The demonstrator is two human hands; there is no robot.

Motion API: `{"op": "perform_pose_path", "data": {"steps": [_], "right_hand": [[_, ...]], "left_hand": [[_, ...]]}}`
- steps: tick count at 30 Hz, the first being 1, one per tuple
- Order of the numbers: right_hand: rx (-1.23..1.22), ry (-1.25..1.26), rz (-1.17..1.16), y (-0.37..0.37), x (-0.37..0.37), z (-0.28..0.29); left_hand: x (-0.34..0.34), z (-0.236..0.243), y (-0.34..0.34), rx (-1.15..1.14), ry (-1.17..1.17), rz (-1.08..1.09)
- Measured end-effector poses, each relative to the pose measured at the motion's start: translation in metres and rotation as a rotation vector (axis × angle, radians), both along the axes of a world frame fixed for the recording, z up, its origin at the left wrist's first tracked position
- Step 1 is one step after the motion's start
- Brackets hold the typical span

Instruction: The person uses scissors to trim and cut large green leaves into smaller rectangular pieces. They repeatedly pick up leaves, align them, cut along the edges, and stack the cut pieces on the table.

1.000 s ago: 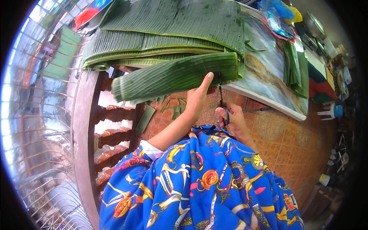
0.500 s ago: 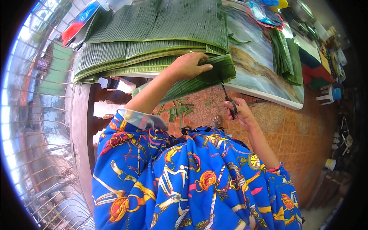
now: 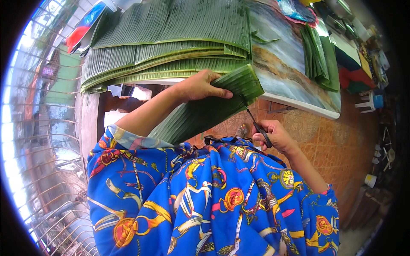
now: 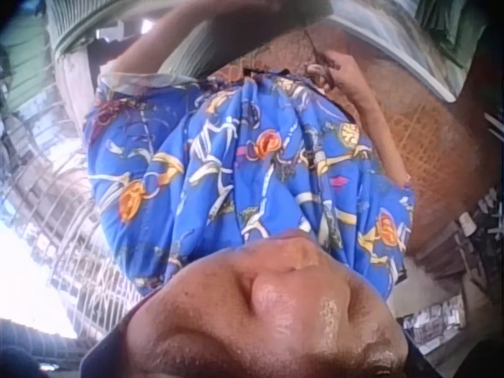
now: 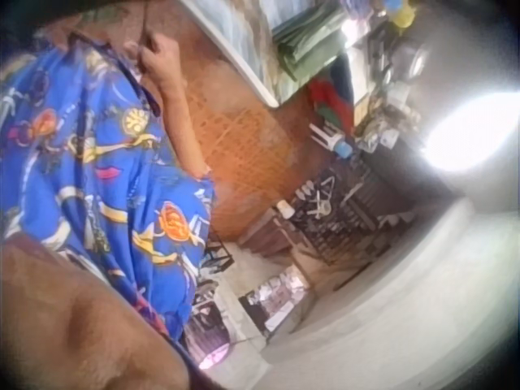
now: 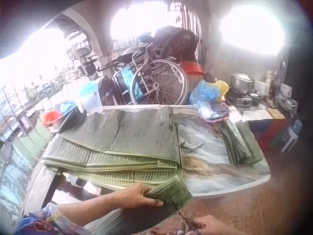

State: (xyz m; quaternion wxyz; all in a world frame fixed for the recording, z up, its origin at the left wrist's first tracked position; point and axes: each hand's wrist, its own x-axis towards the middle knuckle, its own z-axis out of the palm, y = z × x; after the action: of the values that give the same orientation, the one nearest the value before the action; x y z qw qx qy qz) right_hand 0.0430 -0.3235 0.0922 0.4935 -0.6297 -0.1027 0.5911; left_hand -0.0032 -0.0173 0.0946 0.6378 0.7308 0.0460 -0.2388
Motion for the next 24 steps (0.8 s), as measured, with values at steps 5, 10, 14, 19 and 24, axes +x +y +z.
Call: {"op": "perform_pose_path", "data": {"steps": [5,10,14,19,24], "right_hand": [[0.053,0.008,0.076,-0.001,-0.003,-0.001],[0.085,0.02,0.049,0.009,-0.005,0.011],[0.018,0.006,0.111,0.006,0.005,0.016],[-0.033,0.11,0.172,0.003,0.014,0.019],[0.004,0.114,0.226,0.002,0.021,0.018]], "left_hand": [[-0.022,0.013,-0.009,-0.054,0.084,0.057],[-0.03,0.023,-0.014,-0.024,0.14,0.093],[-0.035,0.014,-0.012,-0.021,0.121,0.115],[-0.035,0.016,-0.018,-0.102,0.186,0.143],[-0.037,0.011,-0.023,-0.194,0.202,0.144]]}}
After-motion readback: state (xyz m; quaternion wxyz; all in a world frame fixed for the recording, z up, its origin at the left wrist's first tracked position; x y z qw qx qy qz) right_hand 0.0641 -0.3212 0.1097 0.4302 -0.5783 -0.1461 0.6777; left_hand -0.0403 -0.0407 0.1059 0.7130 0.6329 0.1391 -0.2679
